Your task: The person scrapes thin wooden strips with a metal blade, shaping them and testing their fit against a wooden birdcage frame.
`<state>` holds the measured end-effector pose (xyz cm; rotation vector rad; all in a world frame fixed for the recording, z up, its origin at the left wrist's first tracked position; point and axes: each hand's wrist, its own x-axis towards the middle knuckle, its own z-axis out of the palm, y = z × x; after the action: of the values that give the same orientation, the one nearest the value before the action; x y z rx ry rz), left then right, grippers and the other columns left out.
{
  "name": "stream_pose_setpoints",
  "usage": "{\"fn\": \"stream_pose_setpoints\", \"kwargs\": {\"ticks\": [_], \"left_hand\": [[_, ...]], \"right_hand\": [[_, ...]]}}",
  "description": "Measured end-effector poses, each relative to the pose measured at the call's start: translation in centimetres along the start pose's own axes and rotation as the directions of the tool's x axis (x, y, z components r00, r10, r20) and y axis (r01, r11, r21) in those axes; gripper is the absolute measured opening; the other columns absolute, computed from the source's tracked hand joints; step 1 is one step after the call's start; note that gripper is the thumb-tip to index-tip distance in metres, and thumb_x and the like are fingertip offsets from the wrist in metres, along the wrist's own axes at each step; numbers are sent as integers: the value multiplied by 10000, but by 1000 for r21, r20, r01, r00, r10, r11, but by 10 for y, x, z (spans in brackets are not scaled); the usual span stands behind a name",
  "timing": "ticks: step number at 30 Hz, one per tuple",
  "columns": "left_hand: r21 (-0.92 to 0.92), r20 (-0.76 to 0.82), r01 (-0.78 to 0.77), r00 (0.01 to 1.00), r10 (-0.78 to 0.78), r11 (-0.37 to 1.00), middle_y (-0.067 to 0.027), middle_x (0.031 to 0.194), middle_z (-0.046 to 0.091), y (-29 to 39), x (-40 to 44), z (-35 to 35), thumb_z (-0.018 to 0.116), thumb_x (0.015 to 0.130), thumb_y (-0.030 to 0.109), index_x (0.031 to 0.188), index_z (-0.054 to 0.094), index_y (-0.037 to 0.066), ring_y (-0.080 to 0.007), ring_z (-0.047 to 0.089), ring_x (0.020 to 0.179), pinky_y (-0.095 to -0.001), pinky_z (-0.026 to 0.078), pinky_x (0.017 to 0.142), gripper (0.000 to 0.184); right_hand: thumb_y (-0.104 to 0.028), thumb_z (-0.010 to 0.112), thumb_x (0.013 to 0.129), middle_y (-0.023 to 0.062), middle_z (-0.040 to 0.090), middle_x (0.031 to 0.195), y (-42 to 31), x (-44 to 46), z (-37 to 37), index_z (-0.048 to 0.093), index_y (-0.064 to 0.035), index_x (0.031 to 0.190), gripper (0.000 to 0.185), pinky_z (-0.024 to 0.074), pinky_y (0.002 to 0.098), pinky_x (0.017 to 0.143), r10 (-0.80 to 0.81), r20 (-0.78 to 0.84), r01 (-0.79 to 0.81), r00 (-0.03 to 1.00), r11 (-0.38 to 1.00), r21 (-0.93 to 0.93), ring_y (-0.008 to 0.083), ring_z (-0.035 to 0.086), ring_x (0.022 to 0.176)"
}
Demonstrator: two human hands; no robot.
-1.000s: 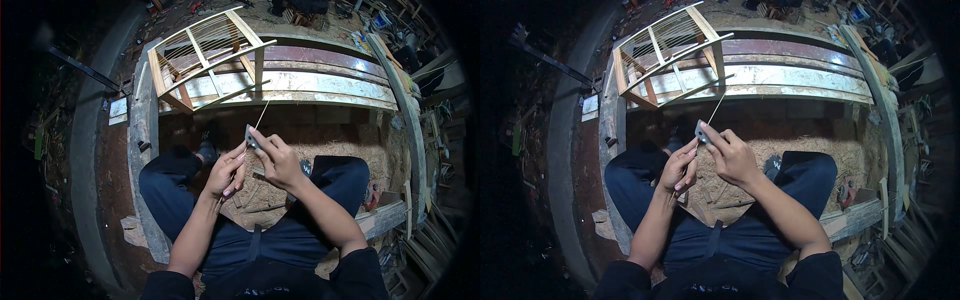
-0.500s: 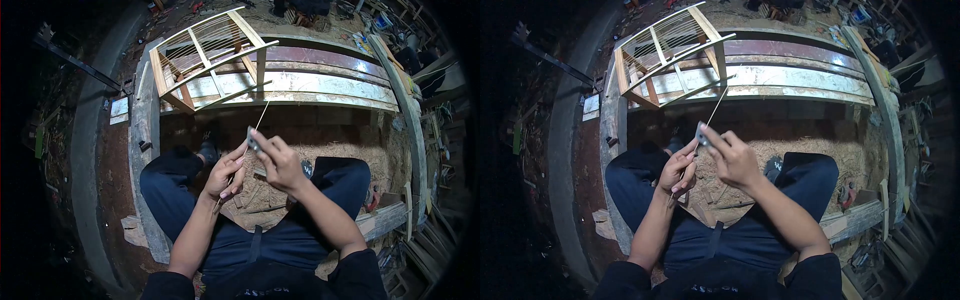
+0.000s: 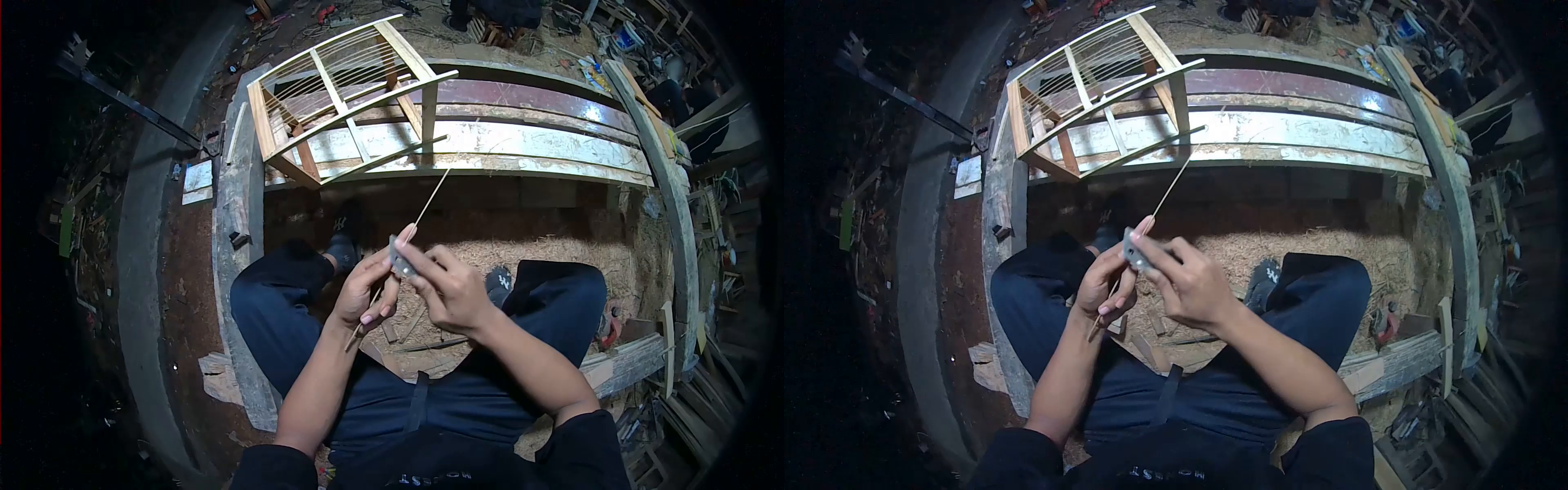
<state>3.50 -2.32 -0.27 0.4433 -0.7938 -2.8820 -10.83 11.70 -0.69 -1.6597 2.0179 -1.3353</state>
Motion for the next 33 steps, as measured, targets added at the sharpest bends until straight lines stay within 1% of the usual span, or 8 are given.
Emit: {"fn": "stream_pose_setpoints", "kwargs": {"ticks": [3, 7, 11, 15, 21, 23, 27, 33], "left_hand": [[-8, -56, -1, 998, 1, 1000, -109, 555, 573, -4, -2, -7, 306, 1112, 107, 1636, 232, 49, -91, 404, 277, -191, 366, 305, 532], [14, -13, -25, 1000, 25, 1000, -100, 539, 562, -1, 1, -7, 324, 1107, 111, 1641, 214, 44, -90, 396, 277, -190, 366, 307, 550], [65, -28, -12, 1000, 14, 998, -86, 536, 559, -1, -4, -8, 374, 1102, 134, 1636, 281, 77, -75, 366, 295, -178, 357, 351, 545], [-7, 21, -36, 999, 36, 999, -81, 527, 555, -1, -1, -9, 361, 1104, 121, 1640, 267, 78, -73, 363, 293, -179, 356, 351, 545], [10, -23, -22, 1000, 22, 1000, -71, 507, 538, -2, -2, -7, 345, 1104, 117, 1642, 261, 75, -71, 359, 290, -185, 356, 345, 546], [-29, -40, -40, 998, 39, 999, -65, 489, 516, -1, -3, -1, 338, 1098, 99, 1641, 259, 72, -73, 355, 288, -179, 358, 343, 550], [-24, 8, -27, 1000, 28, 999, -64, 492, 520, -2, -4, -9, 336, 1099, 101, 1648, 232, 70, -76, 363, 290, -182, 369, 349, 560], [-56, 30, -34, 999, 35, 998, -64, 494, 517, -2, -4, -8, 333, 1097, 98, 1646, 236, 69, -85, 365, 289, -178, 374, 352, 558]], "right_hand": [[-197, 665, 952, 133, 641, 906, 9, 8, -9, 591, -214, 1473, 527, 564, 437, 633, 147, -4, -147, 989, 988, -46, 327, 680, 719], [-172, 652, 953, 125, 626, 882, -8, 1, 1, 595, -211, 1469, 521, 559, 437, 630, -40, -6, 40, 999, 999, 13, 326, 665, 702], [-184, 662, 946, 134, 618, 886, 3, 6, -5, 592, -223, 1476, 536, 562, 442, 641, 113, 2, -113, 994, 993, -36, 333, 662, 702], [-165, 663, 944, 128, 619, 875, -7, 3, 1, 599, -206, 1467, 528, 541, 435, 599, -43, -24, 43, 999, 999, 14, 324, 656, 690], [-172, 680, 935, 137, 619, 899, 2, 4, -4, 588, -205, 1481, 555, 552, 441, 623, 93, -21, -94, 995, 993, -66, 322, 657, 691], [-170, 669, 941, 131, 624, 898, -9, 0, 1, 596, -195, 1471, 535, 545, 432, 606, -65, -30, 65, 997, 998, -12, 315, 661, 695], [-182, 672, 940, 140, 624, 919, -4, 6, -6, 588, -215, 1481, 548, 564, 436, 658, 127, 29, -126, 991, 991, -48, 323, 679, 747], [-167, 662, 943, 133, 627, 904, -4, 2, -3, 583, -205, 1482, 545, 549, 434, 613, -11, 1, 11, 1000, 1000, -25, 319, 672, 710]]}}
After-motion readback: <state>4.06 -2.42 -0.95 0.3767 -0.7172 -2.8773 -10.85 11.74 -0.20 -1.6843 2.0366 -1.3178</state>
